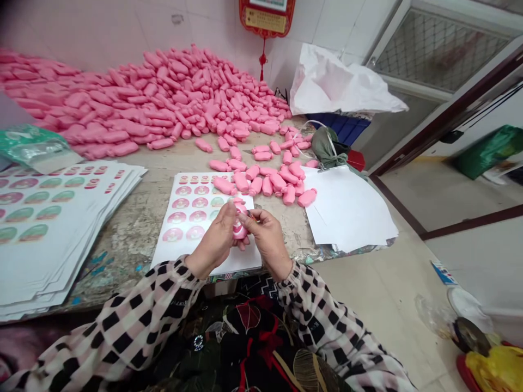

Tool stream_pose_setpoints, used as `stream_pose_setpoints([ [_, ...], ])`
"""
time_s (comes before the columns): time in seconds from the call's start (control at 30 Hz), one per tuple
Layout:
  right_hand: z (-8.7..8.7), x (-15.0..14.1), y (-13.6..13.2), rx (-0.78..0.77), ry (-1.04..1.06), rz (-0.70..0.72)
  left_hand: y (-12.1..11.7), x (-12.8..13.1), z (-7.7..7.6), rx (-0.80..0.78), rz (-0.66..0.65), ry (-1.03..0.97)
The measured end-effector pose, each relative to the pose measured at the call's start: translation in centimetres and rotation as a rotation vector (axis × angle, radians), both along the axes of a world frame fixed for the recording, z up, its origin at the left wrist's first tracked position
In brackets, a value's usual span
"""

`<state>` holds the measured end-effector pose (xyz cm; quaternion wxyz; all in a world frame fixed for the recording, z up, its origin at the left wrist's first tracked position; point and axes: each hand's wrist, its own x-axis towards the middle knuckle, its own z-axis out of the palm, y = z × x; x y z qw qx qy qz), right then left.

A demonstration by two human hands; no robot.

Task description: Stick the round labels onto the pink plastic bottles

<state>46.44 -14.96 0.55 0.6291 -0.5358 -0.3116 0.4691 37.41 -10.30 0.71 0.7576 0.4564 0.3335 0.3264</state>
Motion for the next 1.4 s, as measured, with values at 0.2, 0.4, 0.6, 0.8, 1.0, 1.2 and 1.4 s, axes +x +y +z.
stream_pose_setpoints([
  [0.2,0.3,-0.4,-0.7,0.018,0.06,-0.005,-0.4,0.3,-0.8,0.26,0.15,0.233],
  [0.4,-0.1,1.0,-3.3,-0.092,0.125,-0.083,-2.4,1.0,-1.3,0.388,0.015,0.286],
  [0.6,-2.8,7.2,-11.1,-0.388,-0.115,0.288,-0.9,0.1,-1.4,0.461,-0.19,0.342],
  [0.8,-11.9,10.3,-17.6,-0.886,-0.514,0.24,1.6,-0.5,-2.4,0.385,-0.1,0.417],
  [1.0,-15.6,10.1,-17.7,-0.938,-0.678,0.174,1.0,-0.5,-4.3,0.332,-0.151,0.452],
  [1.2,-8.9,10.7,-14.1,-0.804,-0.623,0.425,0.9,-0.8,-4.4,0.307,-0.153,0.514],
  [1.4,0.2,15.1,-5.5,-0.385,-0.757,0.09,0.9,-0.7,-4.9,0.329,-0.133,0.549],
])
